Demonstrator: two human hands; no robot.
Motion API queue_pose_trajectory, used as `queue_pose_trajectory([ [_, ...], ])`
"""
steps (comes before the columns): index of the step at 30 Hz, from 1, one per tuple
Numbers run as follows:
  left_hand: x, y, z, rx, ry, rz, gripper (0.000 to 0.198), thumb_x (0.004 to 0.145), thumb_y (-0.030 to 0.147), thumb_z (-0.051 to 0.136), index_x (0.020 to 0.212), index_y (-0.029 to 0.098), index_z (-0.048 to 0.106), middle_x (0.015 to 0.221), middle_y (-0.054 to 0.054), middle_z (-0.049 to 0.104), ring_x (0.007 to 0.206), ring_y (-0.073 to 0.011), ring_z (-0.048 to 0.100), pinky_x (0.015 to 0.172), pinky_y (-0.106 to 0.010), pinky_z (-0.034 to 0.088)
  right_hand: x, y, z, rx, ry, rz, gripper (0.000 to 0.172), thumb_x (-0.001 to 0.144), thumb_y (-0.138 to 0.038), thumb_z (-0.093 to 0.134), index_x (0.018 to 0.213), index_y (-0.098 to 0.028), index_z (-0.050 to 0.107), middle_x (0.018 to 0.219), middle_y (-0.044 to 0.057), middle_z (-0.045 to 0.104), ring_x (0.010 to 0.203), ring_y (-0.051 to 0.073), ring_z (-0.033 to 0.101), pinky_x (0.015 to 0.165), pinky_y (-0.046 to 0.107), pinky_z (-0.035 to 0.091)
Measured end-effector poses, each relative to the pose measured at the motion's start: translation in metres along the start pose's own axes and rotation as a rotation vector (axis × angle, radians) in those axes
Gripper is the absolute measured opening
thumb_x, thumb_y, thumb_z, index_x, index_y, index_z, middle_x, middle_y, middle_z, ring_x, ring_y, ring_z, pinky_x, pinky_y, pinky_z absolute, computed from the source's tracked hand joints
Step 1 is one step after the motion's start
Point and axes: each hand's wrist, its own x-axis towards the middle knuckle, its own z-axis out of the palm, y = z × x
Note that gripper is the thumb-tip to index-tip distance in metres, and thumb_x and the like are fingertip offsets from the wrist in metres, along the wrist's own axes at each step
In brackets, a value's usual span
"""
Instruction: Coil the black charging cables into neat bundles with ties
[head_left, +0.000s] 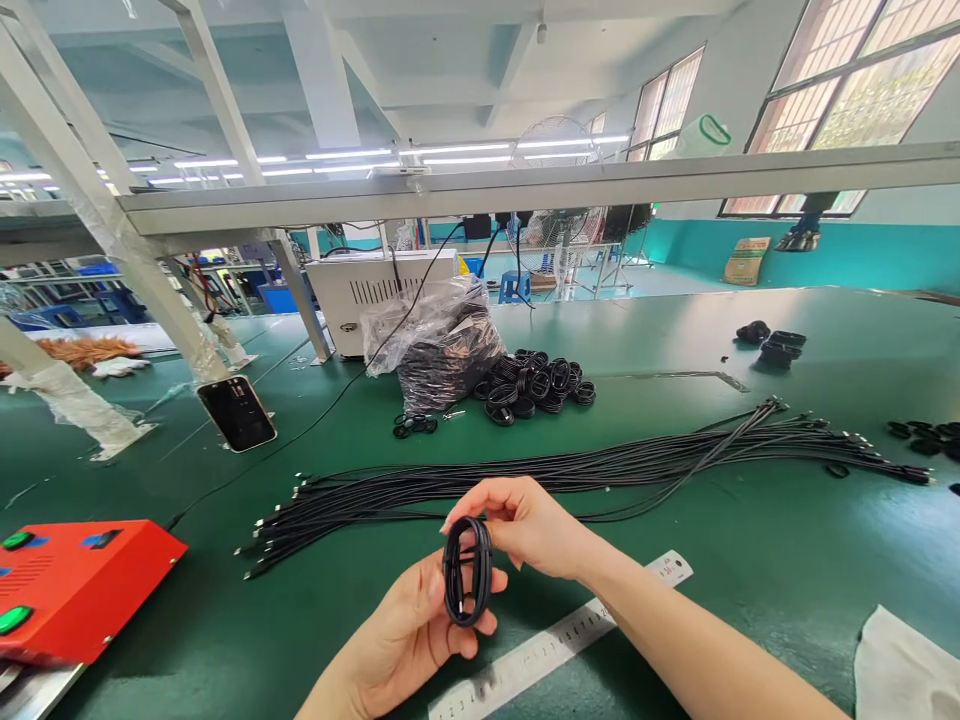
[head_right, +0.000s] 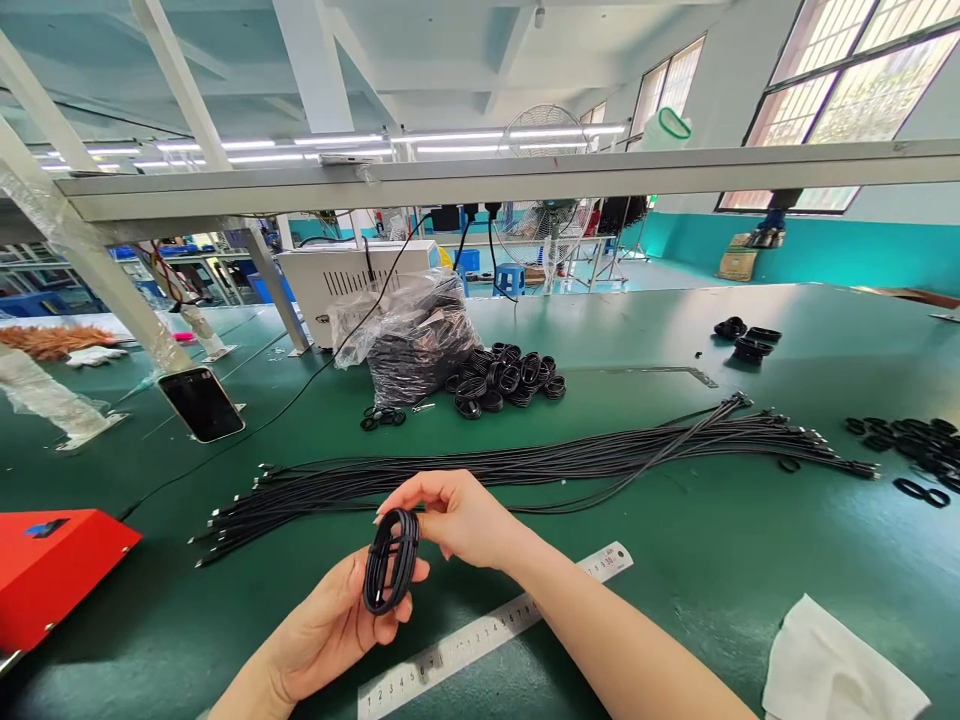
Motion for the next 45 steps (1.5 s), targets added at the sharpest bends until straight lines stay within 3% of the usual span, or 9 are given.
queue_pose_trajectory([
  [4, 0.000, 0.001, 0.003, 0.056, 0.081, 0.030, 0.044, 0.078, 0.025, 0.074, 0.120, 0.029, 0.061, 0.104, -0.005, 0.069, 0.097, -0.0240, 0.070, 0.082, -0.033, 0.057, -0.006, -0.007, -0.008, -0.185, 0.045, -0.002, 0.032, 0.083, -0.015, 0.052, 0.112, -0.022, 0.065, 0.086, 0.000, 0.065, 0.052, 0.007, 0.048, 0.047, 0.019, 0.040],
  [7, 0.002, 0.003, 0.006, 0.111, 0.180, 0.090, 0.058, 0.077, 0.018, 0.073, 0.127, 0.037, 0.052, 0.106, -0.001, 0.067, 0.095, -0.0224, 0.070, 0.084, -0.033, 0.056, -0.011, -0.013, -0.014, -0.285, 0.094, -0.053, 0.023, 0.085, -0.015, 0.055, 0.105, -0.021, 0.065, 0.084, -0.001, 0.060, 0.058, 0.008, 0.050, 0.054, 0.021, 0.044],
  [12, 0.006, 0.002, 0.008, 0.160, 0.193, 0.110, 0.068, 0.074, 0.016, 0.076, 0.131, 0.038, 0.047, 0.114, -0.004, 0.066, 0.094, -0.0220, 0.070, 0.087, -0.035, 0.054, -0.015, -0.012, -0.014, -0.447, -0.033, -0.170, 0.013, 0.085, -0.018, 0.062, 0.094, -0.022, 0.070, 0.087, 0.001, 0.053, 0.072, 0.011, 0.053, 0.062, 0.023, 0.044],
  [18, 0.006, 0.000, 0.006, 0.170, 0.166, 0.069, 0.061, 0.073, 0.015, 0.076, 0.126, 0.034, 0.052, 0.108, -0.004, 0.068, 0.096, -0.0225, 0.069, 0.087, -0.035, 0.053, -0.014, -0.006, -0.009, -0.626, -0.080, -0.242, 0.010, 0.086, -0.021, 0.061, 0.089, -0.021, 0.071, 0.085, 0.000, 0.056, 0.068, 0.010, 0.055, 0.061, 0.022, 0.043],
  [24, 0.003, 0.003, 0.005, 0.107, 0.189, 0.088, 0.060, 0.074, 0.013, 0.075, 0.125, 0.032, 0.051, 0.105, -0.002, 0.069, 0.092, -0.0197, 0.070, 0.087, -0.035, 0.053, -0.018, -0.006, -0.003, -1.139, 0.076, -0.511, 0.019, 0.091, -0.023, 0.053, 0.077, -0.018, 0.065, 0.070, -0.001, 0.055, 0.058, 0.011, 0.047, 0.055, 0.026, 0.030],
  [29, -0.003, 0.009, 0.005, 0.061, 0.185, 0.146, 0.061, 0.073, 0.016, 0.077, 0.125, 0.034, 0.049, 0.104, -0.002, 0.071, 0.093, -0.0212, 0.070, 0.088, -0.036, 0.053, -0.018, -0.003, -0.006, -1.247, 0.163, -0.639, 0.033, 0.097, -0.025, 0.040, 0.071, -0.019, 0.059, 0.065, 0.000, 0.051, 0.054, 0.011, 0.041, 0.053, 0.029, 0.026],
  [37, -0.011, 0.007, -0.002, 0.027, 0.123, 0.149, 0.067, 0.067, 0.025, 0.083, 0.124, 0.037, 0.048, 0.105, -0.003, 0.071, 0.091, -0.0207, 0.071, 0.083, -0.032, 0.054, -0.013, 0.024, 0.000, -1.209, 0.219, -0.661, 0.031, 0.099, -0.027, 0.040, 0.078, -0.018, 0.061, 0.068, 0.001, 0.056, 0.057, 0.012, 0.045, 0.054, 0.028, 0.028],
  [40, -0.008, 0.007, -0.003, 0.065, 0.125, 0.128, 0.065, 0.070, 0.024, 0.081, 0.124, 0.035, 0.047, 0.107, -0.005, 0.071, 0.092, -0.0213, 0.071, 0.084, -0.034, 0.053, -0.011, 0.026, -0.003, -1.255, 0.146, -0.655, 0.027, 0.099, -0.024, 0.039, 0.089, -0.018, 0.064, 0.071, 0.002, 0.059, 0.057, 0.012, 0.046, 0.054, 0.028, 0.028],
  [45, 0.001, 0.009, -0.003, 0.204, 0.196, 0.141, 0.064, 0.070, 0.021, 0.079, 0.125, 0.033, 0.050, 0.105, -0.006, 0.069, 0.088, -0.0211, 0.070, 0.081, -0.034, 0.052, -0.008, 0.009, -0.014, -1.224, 0.117, -0.436, 0.021, 0.093, -0.020, 0.047, 0.082, -0.017, 0.064, 0.074, 0.003, 0.059, 0.064, 0.014, 0.051, 0.059, 0.029, 0.030],
])
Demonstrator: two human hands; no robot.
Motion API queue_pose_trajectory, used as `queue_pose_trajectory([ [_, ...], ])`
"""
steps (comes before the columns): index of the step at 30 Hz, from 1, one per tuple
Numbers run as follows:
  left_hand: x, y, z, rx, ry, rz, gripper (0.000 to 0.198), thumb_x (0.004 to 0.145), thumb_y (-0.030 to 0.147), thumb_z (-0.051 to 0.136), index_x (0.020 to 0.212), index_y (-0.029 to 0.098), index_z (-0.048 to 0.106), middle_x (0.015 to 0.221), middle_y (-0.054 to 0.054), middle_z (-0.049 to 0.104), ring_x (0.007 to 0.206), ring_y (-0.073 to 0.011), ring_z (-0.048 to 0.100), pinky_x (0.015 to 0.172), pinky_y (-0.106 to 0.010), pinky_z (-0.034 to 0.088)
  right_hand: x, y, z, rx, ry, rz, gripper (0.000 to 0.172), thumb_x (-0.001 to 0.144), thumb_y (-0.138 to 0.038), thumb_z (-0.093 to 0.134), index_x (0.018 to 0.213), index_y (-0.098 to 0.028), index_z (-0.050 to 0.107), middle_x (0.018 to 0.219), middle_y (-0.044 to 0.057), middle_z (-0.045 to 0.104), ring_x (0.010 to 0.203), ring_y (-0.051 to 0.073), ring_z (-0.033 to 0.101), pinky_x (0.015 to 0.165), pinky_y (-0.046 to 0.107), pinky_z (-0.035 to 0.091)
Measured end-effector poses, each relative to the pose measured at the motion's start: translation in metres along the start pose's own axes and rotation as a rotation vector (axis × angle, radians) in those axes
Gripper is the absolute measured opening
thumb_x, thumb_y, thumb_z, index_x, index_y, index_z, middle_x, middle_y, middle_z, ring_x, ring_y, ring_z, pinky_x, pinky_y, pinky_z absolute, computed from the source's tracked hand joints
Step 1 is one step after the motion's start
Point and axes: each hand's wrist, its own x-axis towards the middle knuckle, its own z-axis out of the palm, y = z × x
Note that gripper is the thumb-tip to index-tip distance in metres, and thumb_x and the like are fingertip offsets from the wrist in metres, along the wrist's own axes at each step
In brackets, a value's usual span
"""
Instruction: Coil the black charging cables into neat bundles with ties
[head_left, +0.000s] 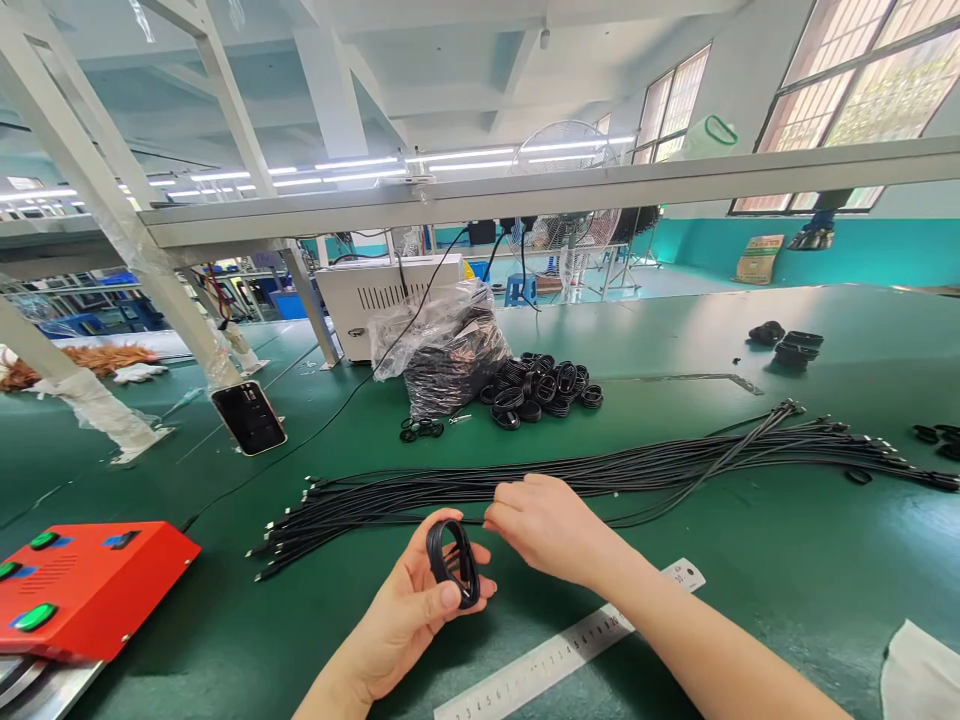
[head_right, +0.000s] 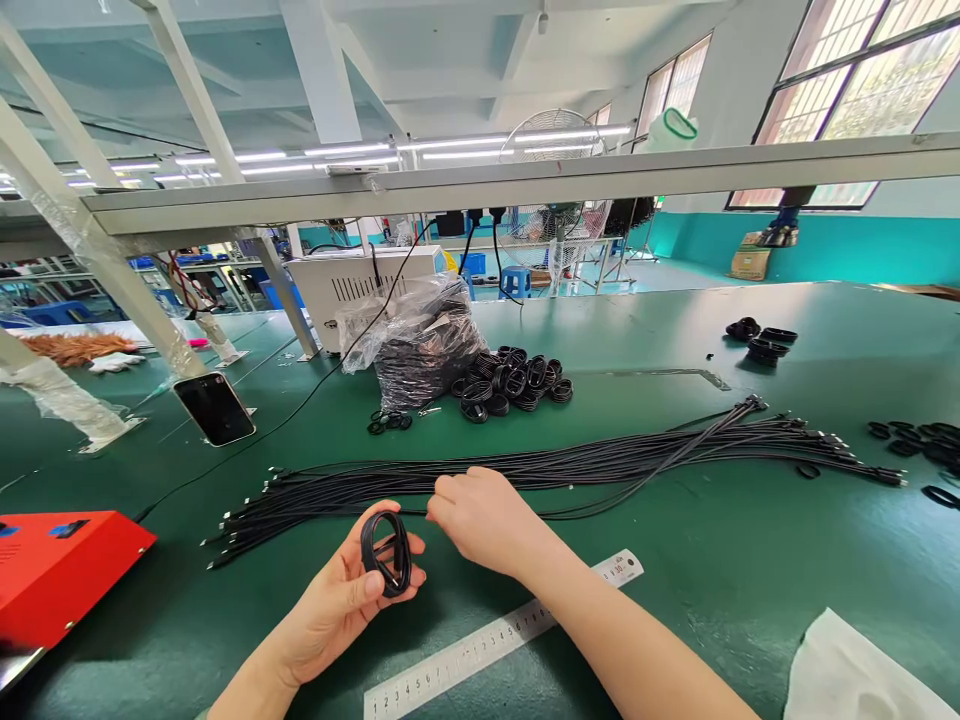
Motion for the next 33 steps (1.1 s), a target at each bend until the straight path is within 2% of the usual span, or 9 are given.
queue_pose_trajectory([
  [4, 0.008, -0.006, 0.002, 0.219, 0.131, 0.076, 0.071, 0.062, 0.017, 0.083, 0.125, 0.031, 0.054, 0.093, -0.002, 0.068, 0.079, -0.0185, 0.066, 0.074, -0.030, 0.051, 0.005, -0.008, -0.001, 0.430, -0.068, 0.405, 0.035, 0.097, -0.039, 0.043, 0.078, -0.018, 0.063, 0.073, 0.001, 0.058, 0.064, 0.013, 0.050, 0.057, 0.025, 0.032],
  [7, 0.010, -0.010, 0.002, 0.344, 0.199, 0.112, 0.074, 0.055, 0.015, 0.087, 0.122, 0.027, 0.058, 0.106, -0.006, 0.069, 0.101, -0.0245, 0.062, 0.083, -0.032, 0.050, 0.007, -0.013, 0.006, 0.741, -0.193, 0.584, 0.041, 0.090, -0.052, 0.050, 0.071, -0.018, 0.059, 0.062, -0.003, 0.048, 0.056, 0.010, 0.041, 0.050, 0.023, 0.028],
  [9, 0.009, -0.009, 0.002, 0.334, 0.177, 0.097, 0.070, 0.057, 0.018, 0.086, 0.122, 0.024, 0.059, 0.117, -0.010, 0.066, 0.111, -0.0284, 0.059, 0.086, -0.034, 0.050, 0.006, -0.011, 0.011, 0.931, -0.224, 0.632, 0.040, 0.086, -0.054, 0.055, 0.074, -0.017, 0.057, 0.061, -0.004, 0.044, 0.054, 0.009, 0.038, 0.049, 0.022, 0.027],
  [12, 0.005, -0.002, 0.001, 0.175, 0.080, 0.005, 0.057, 0.073, 0.030, 0.076, 0.126, 0.022, 0.056, 0.127, -0.012, 0.062, 0.112, -0.0312, 0.061, 0.086, -0.037, 0.052, 0.005, -0.004, 0.011, 1.204, -0.207, 0.649, 0.042, 0.086, -0.058, 0.055, 0.077, -0.017, 0.055, 0.066, -0.003, 0.047, 0.055, 0.008, 0.038, 0.050, 0.022, 0.029],
  [17, -0.002, 0.007, 0.001, -0.040, 0.004, -0.130, 0.047, 0.088, 0.028, 0.061, 0.132, 0.026, 0.046, 0.123, -0.010, 0.065, 0.106, -0.0278, 0.066, 0.090, -0.037, 0.051, 0.003, 0.002, 0.004, 1.461, -0.262, 0.575, 0.044, 0.081, -0.060, 0.060, 0.075, -0.017, 0.052, 0.067, -0.004, 0.046, 0.055, 0.007, 0.035, 0.049, 0.021, 0.027],
  [22, -0.004, 0.005, 0.002, -0.068, -0.054, -0.108, 0.059, 0.085, 0.022, 0.065, 0.138, 0.028, 0.040, 0.113, -0.010, 0.068, 0.091, -0.0177, 0.069, 0.075, -0.025, 0.052, 0.004, -0.002, 0.000, 1.344, -0.312, 0.545, 0.036, 0.088, -0.052, 0.054, 0.088, -0.016, 0.060, 0.071, -0.001, 0.053, 0.056, 0.008, 0.039, 0.051, 0.022, 0.029],
  [26, 0.000, 0.002, 0.002, -0.035, -0.063, -0.073, 0.074, 0.081, 0.023, 0.070, 0.144, 0.035, 0.031, 0.108, -0.007, 0.067, 0.090, -0.0177, 0.067, 0.081, -0.030, 0.051, 0.005, -0.007, -0.005, 1.035, -0.107, 0.560, 0.017, 0.086, -0.032, 0.062, 0.096, -0.019, 0.061, 0.082, 0.000, 0.054, 0.063, 0.010, 0.046, 0.056, 0.023, 0.038],
  [29, 0.003, -0.001, 0.001, 0.001, -0.029, -0.068, 0.071, 0.078, 0.021, 0.073, 0.139, 0.036, 0.040, 0.107, -0.005, 0.065, 0.094, -0.0217, 0.067, 0.087, -0.036, 0.051, 0.003, -0.012, -0.008, 0.859, -0.120, 0.407, 0.011, 0.083, -0.019, 0.061, 0.093, -0.021, 0.062, 0.091, 0.000, 0.054, 0.064, 0.009, 0.051, 0.059, 0.022, 0.042],
  [33, 0.004, -0.003, 0.000, 0.019, -0.007, -0.079, 0.067, 0.075, 0.017, 0.074, 0.133, 0.036, 0.047, 0.112, -0.004, 0.064, 0.091, -0.0192, 0.067, 0.087, -0.036, 0.052, 0.000, -0.022, -0.002, 0.511, -0.089, 0.197, 0.007, 0.083, -0.015, 0.059, 0.085, -0.020, 0.064, 0.090, -0.001, 0.057, 0.063, 0.008, 0.054, 0.061, 0.023, 0.040],
])
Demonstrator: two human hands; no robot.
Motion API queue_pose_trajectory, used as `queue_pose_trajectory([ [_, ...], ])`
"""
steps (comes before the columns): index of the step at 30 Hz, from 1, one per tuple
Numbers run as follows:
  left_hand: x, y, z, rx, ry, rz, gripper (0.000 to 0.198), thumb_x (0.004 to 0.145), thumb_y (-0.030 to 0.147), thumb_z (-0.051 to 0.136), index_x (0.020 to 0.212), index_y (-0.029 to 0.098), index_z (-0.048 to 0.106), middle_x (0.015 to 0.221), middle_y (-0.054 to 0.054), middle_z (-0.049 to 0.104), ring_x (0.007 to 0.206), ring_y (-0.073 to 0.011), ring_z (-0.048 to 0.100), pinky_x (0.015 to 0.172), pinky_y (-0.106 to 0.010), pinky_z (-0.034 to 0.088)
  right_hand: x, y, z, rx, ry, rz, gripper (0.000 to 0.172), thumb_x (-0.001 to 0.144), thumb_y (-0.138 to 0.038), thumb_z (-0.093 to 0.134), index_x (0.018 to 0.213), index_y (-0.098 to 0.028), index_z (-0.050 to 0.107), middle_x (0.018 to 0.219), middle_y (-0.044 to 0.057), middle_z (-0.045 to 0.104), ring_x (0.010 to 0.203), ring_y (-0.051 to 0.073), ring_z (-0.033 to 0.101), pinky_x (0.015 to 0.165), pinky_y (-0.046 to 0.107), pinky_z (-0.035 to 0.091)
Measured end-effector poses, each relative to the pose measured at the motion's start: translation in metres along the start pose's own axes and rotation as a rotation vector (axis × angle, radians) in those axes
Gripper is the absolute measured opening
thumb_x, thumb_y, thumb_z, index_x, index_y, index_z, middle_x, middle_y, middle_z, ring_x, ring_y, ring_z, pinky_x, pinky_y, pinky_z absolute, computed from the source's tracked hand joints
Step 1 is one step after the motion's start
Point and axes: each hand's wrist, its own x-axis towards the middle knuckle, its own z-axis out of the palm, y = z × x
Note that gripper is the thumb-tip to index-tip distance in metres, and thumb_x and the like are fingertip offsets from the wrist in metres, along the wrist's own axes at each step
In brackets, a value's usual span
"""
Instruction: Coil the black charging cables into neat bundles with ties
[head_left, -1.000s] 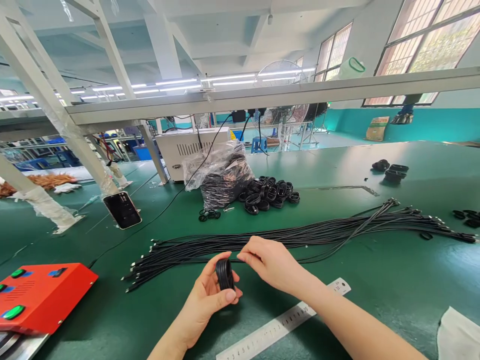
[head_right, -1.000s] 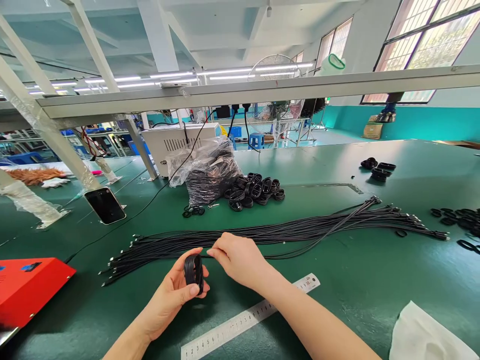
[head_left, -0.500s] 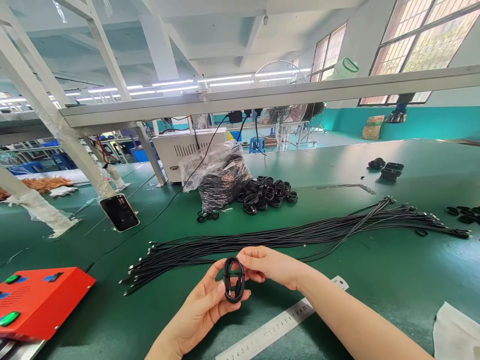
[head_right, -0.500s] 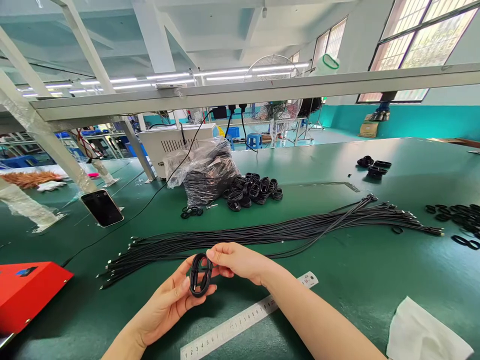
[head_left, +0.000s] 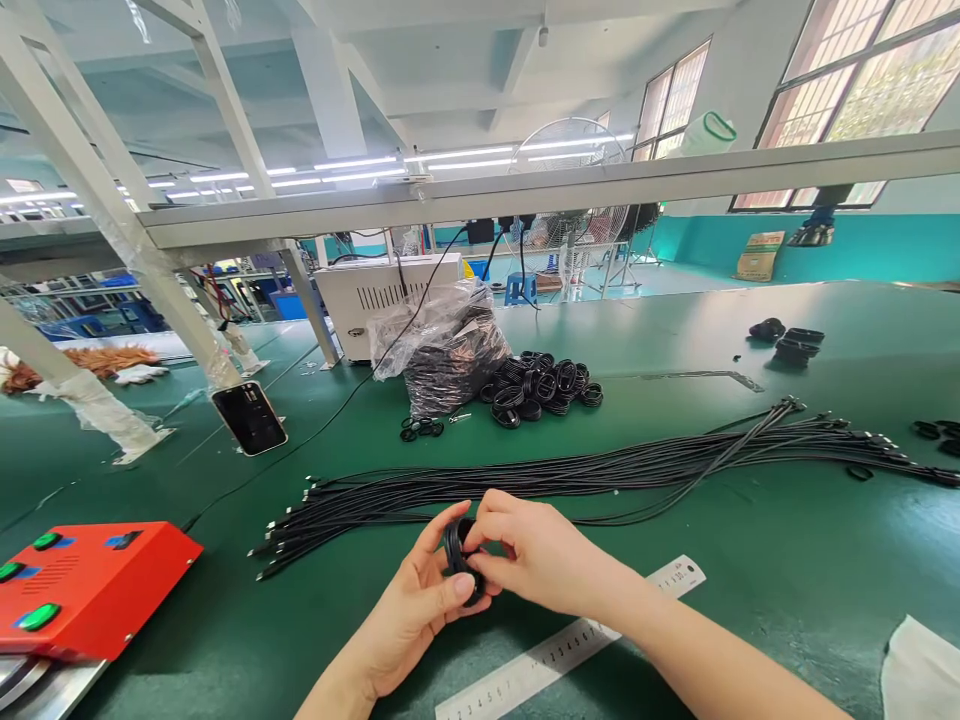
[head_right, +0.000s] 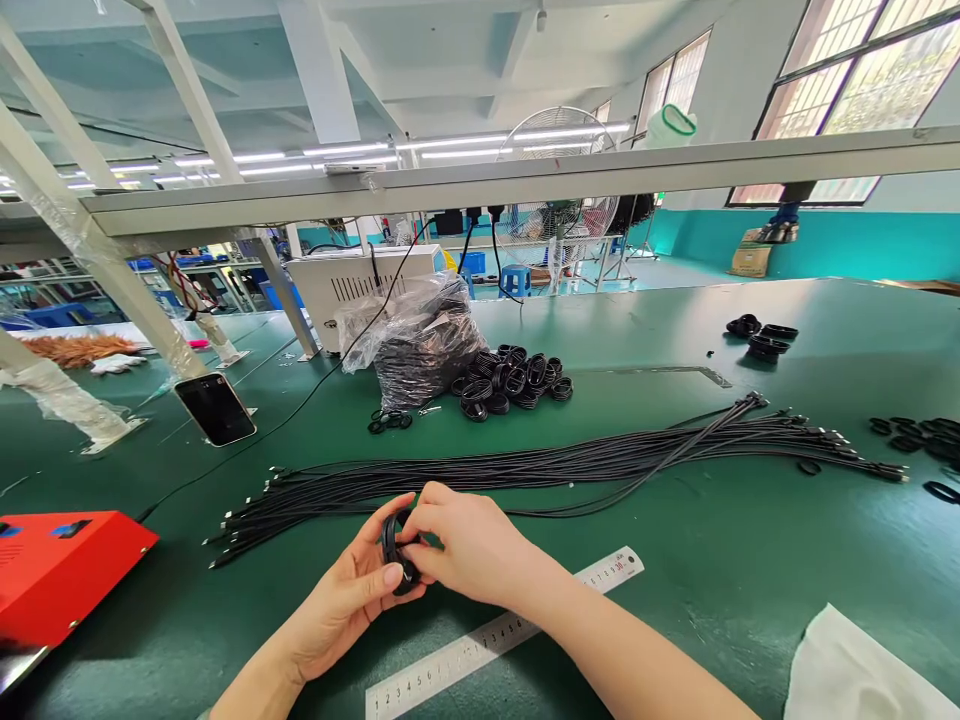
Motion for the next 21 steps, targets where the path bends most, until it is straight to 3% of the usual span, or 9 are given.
queue_pose_trajectory([
  [4, -0.001, 0.001, 0.001, -0.027, 0.043, -0.003, 0.059, 0.075, 0.015, 0.074, 0.127, 0.034, 0.052, 0.107, -0.002, 0.066, 0.089, -0.0164, 0.067, 0.086, -0.035, 0.054, -0.002, 0.000, 0.007, -0.451, 0.154, -0.352, 0.016, 0.088, -0.017, 0.055, 0.074, -0.017, 0.062, 0.069, -0.001, 0.055, 0.061, 0.011, 0.047, 0.056, 0.026, 0.031],
  [8, -0.005, 0.006, 0.001, -0.090, 0.040, 0.019, 0.054, 0.078, 0.017, 0.071, 0.126, 0.035, 0.051, 0.103, -0.001, 0.068, 0.087, -0.0165, 0.069, 0.083, -0.033, 0.056, -0.004, 0.006, 0.002, -0.668, 0.314, -0.638, 0.025, 0.093, -0.013, 0.047, 0.073, -0.015, 0.062, 0.064, -0.001, 0.053, 0.055, 0.011, 0.040, 0.053, 0.030, 0.024],
  [13, -0.012, 0.008, 0.000, -0.167, -0.002, 0.041, 0.057, 0.079, 0.019, 0.072, 0.128, 0.034, 0.047, 0.105, -0.003, 0.071, 0.092, -0.0201, 0.071, 0.082, -0.032, 0.056, -0.005, 0.024, 0.010, -0.706, 0.516, -0.614, 0.020, 0.092, -0.013, 0.052, 0.074, -0.015, 0.062, 0.061, -0.001, 0.054, 0.053, 0.010, 0.041, 0.051, 0.031, 0.022],
  [21, -0.016, 0.005, -0.005, -0.207, -0.112, 0.040, 0.055, 0.075, 0.022, 0.077, 0.123, 0.034, 0.052, 0.107, -0.004, 0.072, 0.096, -0.0223, 0.071, 0.084, -0.034, 0.055, -0.007, 0.037, 0.030, -0.592, 0.547, -0.586, 0.016, 0.095, -0.016, 0.048, 0.089, -0.012, 0.062, 0.071, 0.002, 0.061, 0.059, 0.011, 0.050, 0.052, 0.029, 0.029],
])
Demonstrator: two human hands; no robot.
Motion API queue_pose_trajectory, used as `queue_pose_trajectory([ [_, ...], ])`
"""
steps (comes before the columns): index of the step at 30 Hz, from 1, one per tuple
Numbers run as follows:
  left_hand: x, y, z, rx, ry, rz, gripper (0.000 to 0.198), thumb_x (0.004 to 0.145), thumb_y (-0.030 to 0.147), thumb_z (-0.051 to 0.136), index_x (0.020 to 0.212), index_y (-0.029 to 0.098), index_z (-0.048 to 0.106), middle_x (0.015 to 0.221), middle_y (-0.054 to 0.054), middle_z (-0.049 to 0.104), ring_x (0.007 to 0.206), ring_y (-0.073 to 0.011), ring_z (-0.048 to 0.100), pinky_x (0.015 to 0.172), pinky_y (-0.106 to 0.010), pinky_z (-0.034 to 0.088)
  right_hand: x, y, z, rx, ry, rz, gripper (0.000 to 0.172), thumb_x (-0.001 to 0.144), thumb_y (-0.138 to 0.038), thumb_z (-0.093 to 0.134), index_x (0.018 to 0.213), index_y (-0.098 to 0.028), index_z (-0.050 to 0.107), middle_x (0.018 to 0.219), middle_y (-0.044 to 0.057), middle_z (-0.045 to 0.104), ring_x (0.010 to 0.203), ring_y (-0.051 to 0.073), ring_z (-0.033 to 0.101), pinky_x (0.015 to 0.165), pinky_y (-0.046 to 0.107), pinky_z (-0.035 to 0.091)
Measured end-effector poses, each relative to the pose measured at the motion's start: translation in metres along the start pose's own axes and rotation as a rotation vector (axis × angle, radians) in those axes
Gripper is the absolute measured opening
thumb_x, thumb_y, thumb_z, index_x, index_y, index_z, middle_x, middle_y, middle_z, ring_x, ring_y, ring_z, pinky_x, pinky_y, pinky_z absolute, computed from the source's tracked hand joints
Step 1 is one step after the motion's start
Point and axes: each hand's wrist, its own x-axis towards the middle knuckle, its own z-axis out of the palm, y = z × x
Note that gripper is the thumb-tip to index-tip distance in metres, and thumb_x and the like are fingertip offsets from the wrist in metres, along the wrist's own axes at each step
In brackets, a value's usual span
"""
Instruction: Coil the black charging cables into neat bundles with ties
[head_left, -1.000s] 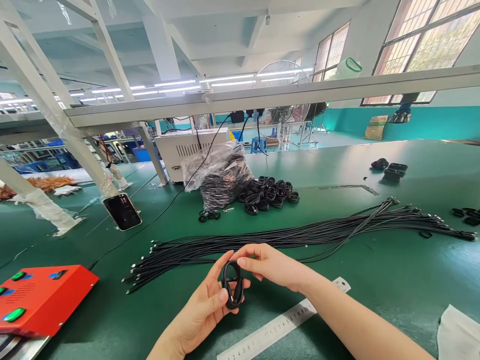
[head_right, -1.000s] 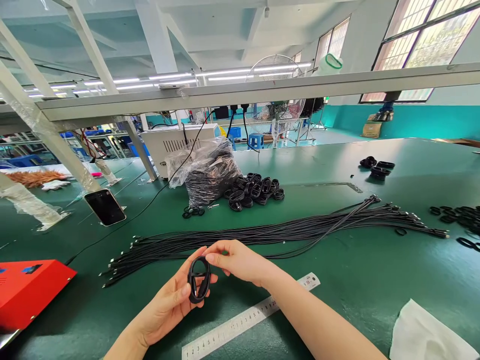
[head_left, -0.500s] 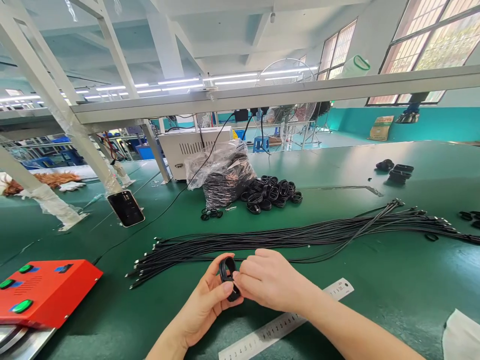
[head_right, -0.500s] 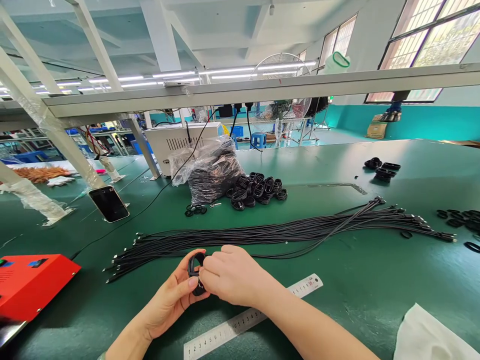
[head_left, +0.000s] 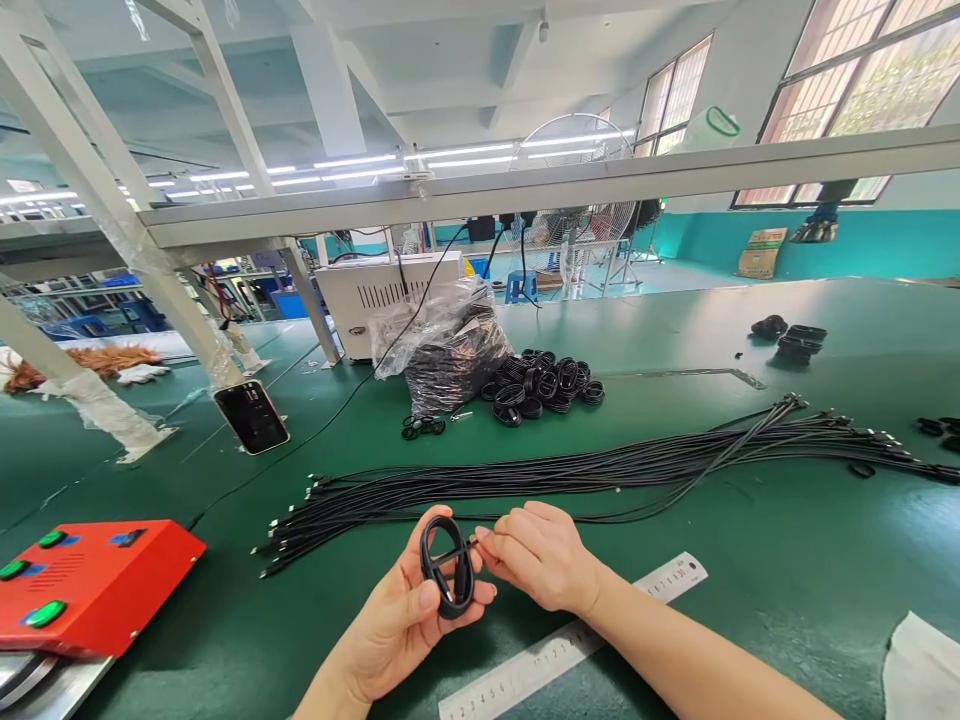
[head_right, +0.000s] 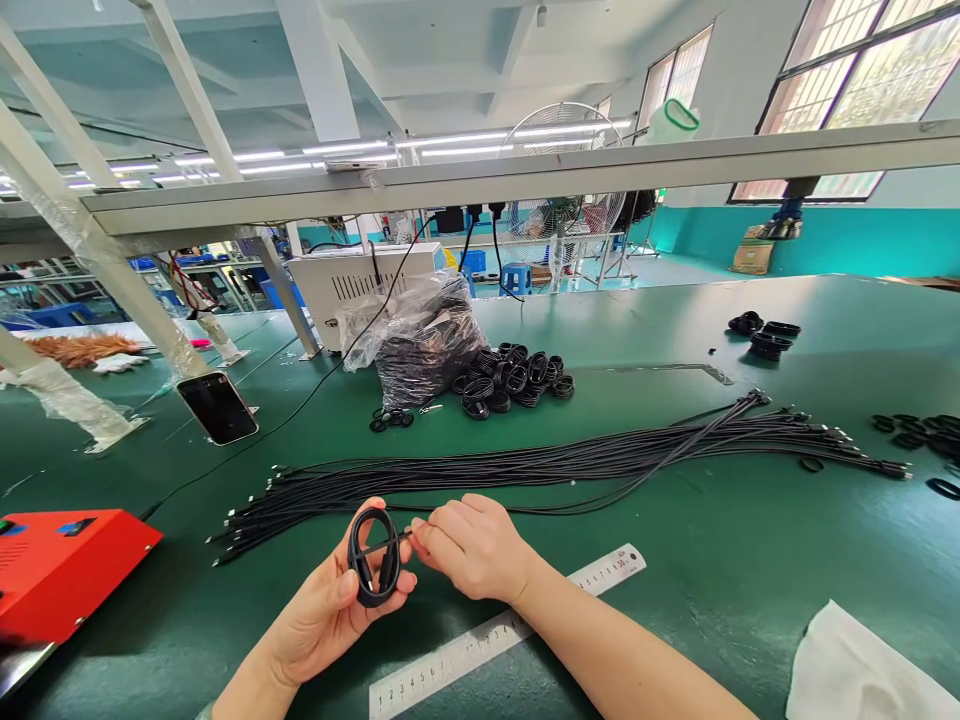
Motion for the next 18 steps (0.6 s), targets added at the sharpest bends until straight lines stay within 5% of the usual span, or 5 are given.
queue_pose_trajectory([
  [4, 0.003, 0.000, -0.002, 0.050, -0.021, -0.016, 0.055, 0.074, 0.022, 0.077, 0.122, 0.037, 0.054, 0.111, -0.005, 0.071, 0.099, -0.0236, 0.070, 0.085, -0.035, 0.054, -0.001, 0.014, 0.000, 0.018, -0.176, -0.092, 0.024, 0.098, -0.019, 0.042, 0.087, -0.014, 0.063, 0.067, 0.001, 0.057, 0.055, 0.011, 0.046, 0.051, 0.029, 0.027],
  [6, 0.006, 0.000, -0.001, 0.104, 0.002, -0.007, 0.059, 0.073, 0.021, 0.078, 0.124, 0.036, 0.053, 0.111, -0.006, 0.070, 0.098, -0.0248, 0.070, 0.085, -0.036, 0.054, 0.001, 0.018, -0.002, 0.047, -0.265, -0.022, 0.028, 0.098, -0.022, 0.041, 0.081, -0.016, 0.063, 0.065, 0.001, 0.055, 0.054, 0.012, 0.044, 0.051, 0.029, 0.027],
  [9, 0.013, -0.001, 0.001, 0.236, 0.107, 0.016, 0.071, 0.070, 0.019, 0.079, 0.131, 0.034, 0.048, 0.108, -0.007, 0.070, 0.094, -0.0259, 0.071, 0.084, -0.037, 0.053, 0.011, 0.015, -0.003, 0.249, -0.300, 0.354, 0.028, 0.097, -0.028, 0.043, 0.078, -0.017, 0.061, 0.069, 0.002, 0.057, 0.058, 0.012, 0.047, 0.053, 0.027, 0.030],
  [13, 0.021, -0.006, 0.000, 0.406, 0.265, 0.090, 0.080, 0.064, 0.020, 0.083, 0.134, 0.031, 0.046, 0.103, -0.007, 0.071, 0.090, -0.0242, 0.070, 0.088, -0.039, 0.050, 0.025, -0.001, -0.002, 0.803, -0.317, 0.911, 0.035, 0.093, -0.044, 0.047, 0.074, -0.017, 0.059, 0.068, 0.001, 0.057, 0.059, 0.012, 0.047, 0.053, 0.024, 0.035],
  [18, 0.024, -0.012, -0.002, 0.503, 0.280, 0.123, 0.072, 0.062, 0.021, 0.083, 0.127, 0.028, 0.054, 0.101, -0.006, 0.071, 0.085, -0.0206, 0.067, 0.079, -0.034, 0.052, 0.025, -0.007, 0.005, 1.192, -0.403, 1.165, 0.035, 0.071, -0.047, 0.074, 0.065, -0.017, 0.056, 0.059, -0.004, 0.052, 0.056, 0.010, 0.043, 0.051, 0.023, 0.031],
])
